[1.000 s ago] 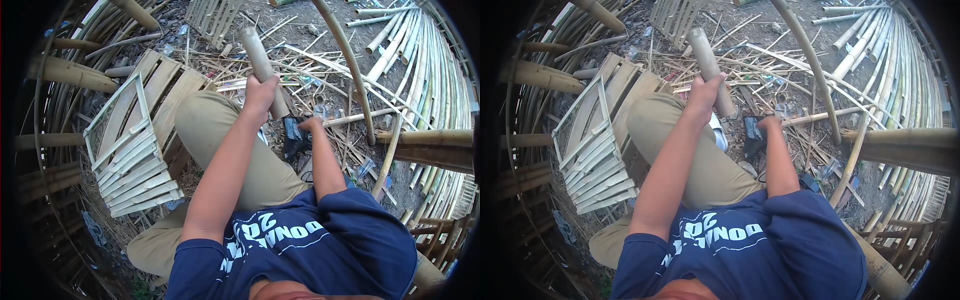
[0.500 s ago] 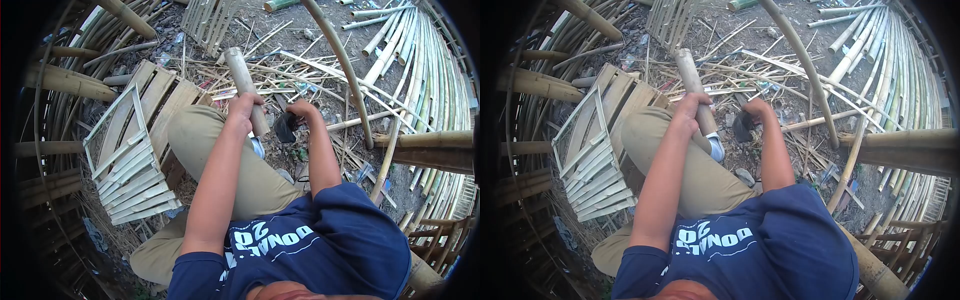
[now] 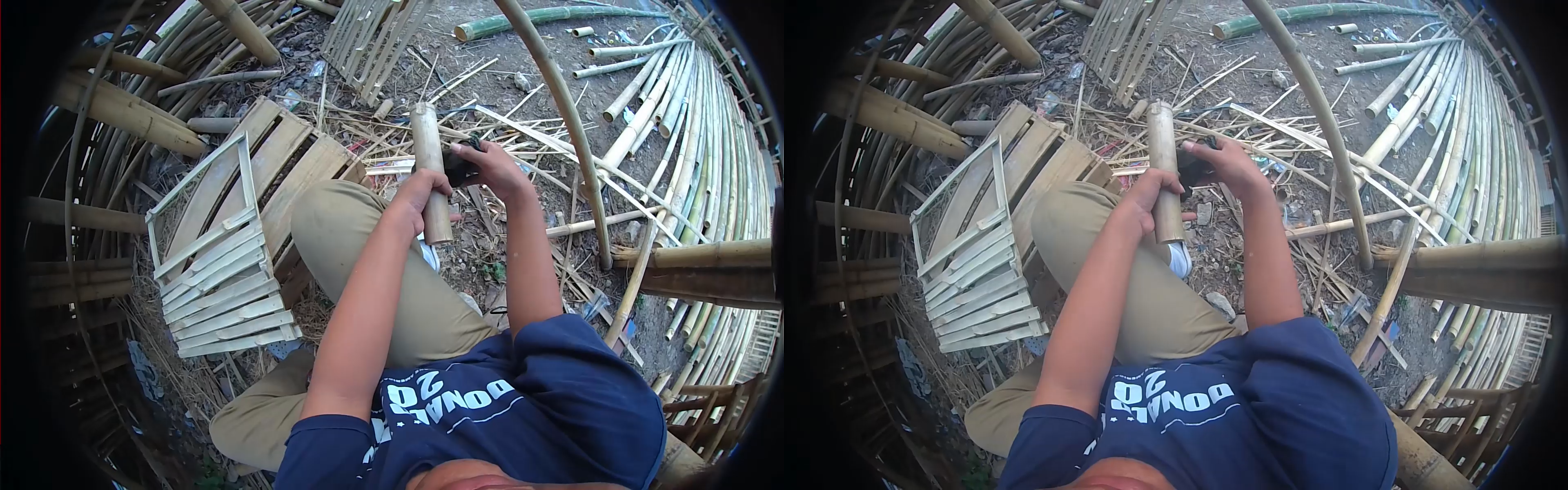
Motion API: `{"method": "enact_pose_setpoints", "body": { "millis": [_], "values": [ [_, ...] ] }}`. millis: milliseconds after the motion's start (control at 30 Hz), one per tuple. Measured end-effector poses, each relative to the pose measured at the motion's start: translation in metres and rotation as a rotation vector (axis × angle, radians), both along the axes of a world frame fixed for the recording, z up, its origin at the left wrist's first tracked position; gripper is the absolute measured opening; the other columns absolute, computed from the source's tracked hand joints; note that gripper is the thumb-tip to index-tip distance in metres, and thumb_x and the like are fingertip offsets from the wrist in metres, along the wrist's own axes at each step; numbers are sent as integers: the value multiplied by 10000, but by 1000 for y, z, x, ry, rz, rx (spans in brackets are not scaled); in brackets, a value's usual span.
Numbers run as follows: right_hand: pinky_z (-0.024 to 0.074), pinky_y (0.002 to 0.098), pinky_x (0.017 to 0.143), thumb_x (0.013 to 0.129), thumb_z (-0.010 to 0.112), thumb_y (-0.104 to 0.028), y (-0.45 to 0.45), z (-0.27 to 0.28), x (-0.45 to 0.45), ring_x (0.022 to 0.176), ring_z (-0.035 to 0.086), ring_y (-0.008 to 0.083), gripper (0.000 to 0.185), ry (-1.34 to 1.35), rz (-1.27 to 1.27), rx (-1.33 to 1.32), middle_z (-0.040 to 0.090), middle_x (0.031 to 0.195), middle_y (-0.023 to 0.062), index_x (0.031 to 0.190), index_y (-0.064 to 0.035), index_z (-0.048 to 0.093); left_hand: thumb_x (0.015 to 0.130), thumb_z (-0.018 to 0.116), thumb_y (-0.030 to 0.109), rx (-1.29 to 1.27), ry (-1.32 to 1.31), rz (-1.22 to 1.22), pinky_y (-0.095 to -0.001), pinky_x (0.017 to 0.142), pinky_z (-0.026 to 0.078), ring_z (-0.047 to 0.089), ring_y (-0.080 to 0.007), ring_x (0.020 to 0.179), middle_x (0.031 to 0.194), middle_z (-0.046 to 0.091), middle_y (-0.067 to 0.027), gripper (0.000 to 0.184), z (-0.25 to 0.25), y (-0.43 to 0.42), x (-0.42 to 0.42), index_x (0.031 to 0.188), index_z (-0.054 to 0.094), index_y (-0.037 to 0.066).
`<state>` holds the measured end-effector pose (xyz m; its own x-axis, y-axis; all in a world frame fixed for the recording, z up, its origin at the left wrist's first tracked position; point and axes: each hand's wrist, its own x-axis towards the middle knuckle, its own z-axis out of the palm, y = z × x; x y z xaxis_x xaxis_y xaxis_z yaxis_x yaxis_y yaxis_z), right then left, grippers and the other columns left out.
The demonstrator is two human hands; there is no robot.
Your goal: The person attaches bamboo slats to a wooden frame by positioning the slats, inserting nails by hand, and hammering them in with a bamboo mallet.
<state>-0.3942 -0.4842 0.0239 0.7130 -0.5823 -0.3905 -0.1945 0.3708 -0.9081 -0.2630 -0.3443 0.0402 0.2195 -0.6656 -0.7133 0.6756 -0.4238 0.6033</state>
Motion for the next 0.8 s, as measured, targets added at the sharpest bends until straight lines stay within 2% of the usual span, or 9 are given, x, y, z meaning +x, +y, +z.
{"method": "enact_pose_setpoints", "body": {
  "millis": [67,133,233,333,467,567,667,700,800],
  "values": [
    [659,419,800,921,834,-288,4,-10,3,941,739,215,477,-69,25,15,706,1065,102,1205,22,610,663,681,42,-38,9,-32,-528,745,660,635,-297,866,968,577,-144,409,-12,-1,5,1058,581,6],
    [659,407,765,888,863,-217,4,-20,7,898,740,216,465,-85,20,6,703,1047,100,1201,9,604,655,689,52,-106,33,-59,-470,689,646,651,-299,785,939,615,-147,422,-20,-3,12,1060,588,-12],
    [649,379,710,858,880,-152,8,-25,4,843,736,202,463,-149,7,74,702,1051,95,1199,-3,605,645,699,54,-6,-25,123,-421,615,591,646,-298,661,869,649,-144,397,-6,0,5,1022,606,-29],
    [637,363,661,842,886,-125,8,-22,-1,790,727,195,472,-45,3,25,704,1045,92,1201,-9,602,658,693,75,25,-75,55,-403,663,572,628,-275,687,909,611,-128,435,-8,2,8,1076,583,23],
    [613,380,783,800,798,9,4,-30,-14,916,726,216,395,-55,-14,-40,710,977,98,1157,11,630,664,706,63,27,-93,55,-405,655,573,629,-270,686,908,612,-126,396,-12,1,8,1039,589,13],
    [575,416,884,757,753,5,-9,-39,-25,985,728,290,361,397,157,-472,730,982,148,1103,39,657,668,712,62,54,-91,74,-408,654,576,639,-270,701,901,611,-122,388,-11,0,8,1031,586,7],
    [551,443,922,746,756,-44,-14,-57,-40,1023,722,371,369,816,117,-889,739,1035,216,1090,57,669,674,715,68,63,-87,88,-419,663,576,648,-271,718,898,612,-118,392,-11,0,6,1039,582,11],
    [551,444,929,751,792,-92,-22,-64,-47,1058,708,417,422,818,92,-885,734,1069,256,1125,64,674,677,717,71,62,-86,77,-423,669,576,651,-271,723,898,613,-118,395,-6,1,5,1043,581,12],
    [554,442,924,742,848,-133,-3,-13,-60,1066,710,403,457,718,111,-890,743,1055,237,1125,58,687,684,723,79,49,-91,34,-432,685,573,652,-272,723,905,616,-118,403,-10,1,6,1055,579,18]
  ]
}}
